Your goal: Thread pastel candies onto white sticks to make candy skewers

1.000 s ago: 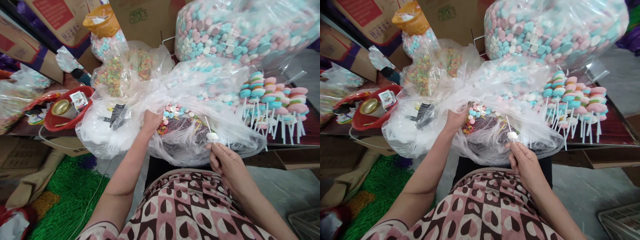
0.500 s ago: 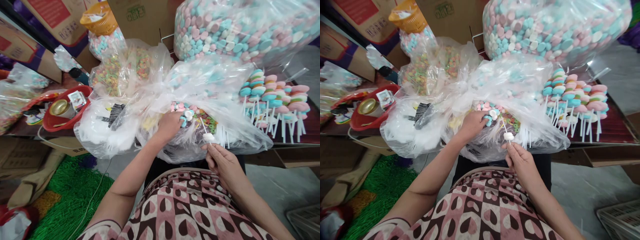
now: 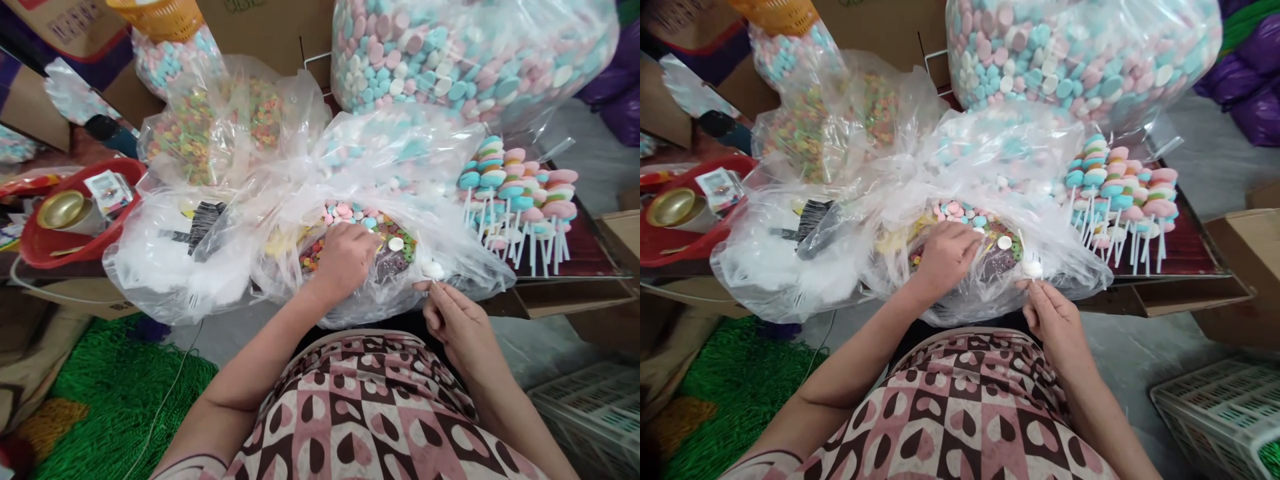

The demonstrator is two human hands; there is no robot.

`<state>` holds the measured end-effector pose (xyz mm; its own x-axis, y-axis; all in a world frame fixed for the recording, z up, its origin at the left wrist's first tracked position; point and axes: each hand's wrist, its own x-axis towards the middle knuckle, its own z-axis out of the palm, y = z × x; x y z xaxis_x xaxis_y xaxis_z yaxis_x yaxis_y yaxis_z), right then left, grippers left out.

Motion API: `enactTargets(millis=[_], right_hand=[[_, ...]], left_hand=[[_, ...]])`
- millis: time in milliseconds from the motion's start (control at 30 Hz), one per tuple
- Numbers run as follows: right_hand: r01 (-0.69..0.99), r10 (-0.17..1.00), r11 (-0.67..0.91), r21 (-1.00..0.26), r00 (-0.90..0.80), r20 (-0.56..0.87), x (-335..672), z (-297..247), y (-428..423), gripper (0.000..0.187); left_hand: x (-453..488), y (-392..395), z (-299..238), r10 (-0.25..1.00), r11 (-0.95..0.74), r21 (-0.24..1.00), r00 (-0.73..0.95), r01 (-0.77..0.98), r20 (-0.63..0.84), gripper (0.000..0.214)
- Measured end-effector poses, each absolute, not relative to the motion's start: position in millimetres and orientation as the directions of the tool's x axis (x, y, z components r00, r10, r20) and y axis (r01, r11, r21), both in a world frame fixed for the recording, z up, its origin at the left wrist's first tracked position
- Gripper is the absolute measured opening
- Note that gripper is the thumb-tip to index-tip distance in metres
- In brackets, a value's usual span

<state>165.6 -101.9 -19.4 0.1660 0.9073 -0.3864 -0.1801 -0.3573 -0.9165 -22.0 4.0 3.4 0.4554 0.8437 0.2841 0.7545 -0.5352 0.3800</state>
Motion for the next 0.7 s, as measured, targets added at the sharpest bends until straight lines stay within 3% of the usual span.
enactTargets(millis=[167, 433, 700], right_hand=[[-0.191, 0.888, -0.373, -0.908, 0.209, -0.409, 174, -25, -114, 0.026], [-0.23, 0.873, -0.376, -0.897, 0.236, -0.427, 176, -24, -114, 0.026], [-0.214, 0.882, -0.376, -0.901, 0.214, -0.419, 175, -30, -113, 0.026]], left_hand=[[12, -1, -9, 0.77, -0.635, 0.303, 0.616, 0.711, 0.168, 0.023], [36, 13, -10, 0.801, -0.595, 0.208, 0.594, 0.777, 0.072, 0.023], [50, 15, -12, 0.833, -0.549, 0.23, 0.549, 0.804, 0.072, 0.023]])
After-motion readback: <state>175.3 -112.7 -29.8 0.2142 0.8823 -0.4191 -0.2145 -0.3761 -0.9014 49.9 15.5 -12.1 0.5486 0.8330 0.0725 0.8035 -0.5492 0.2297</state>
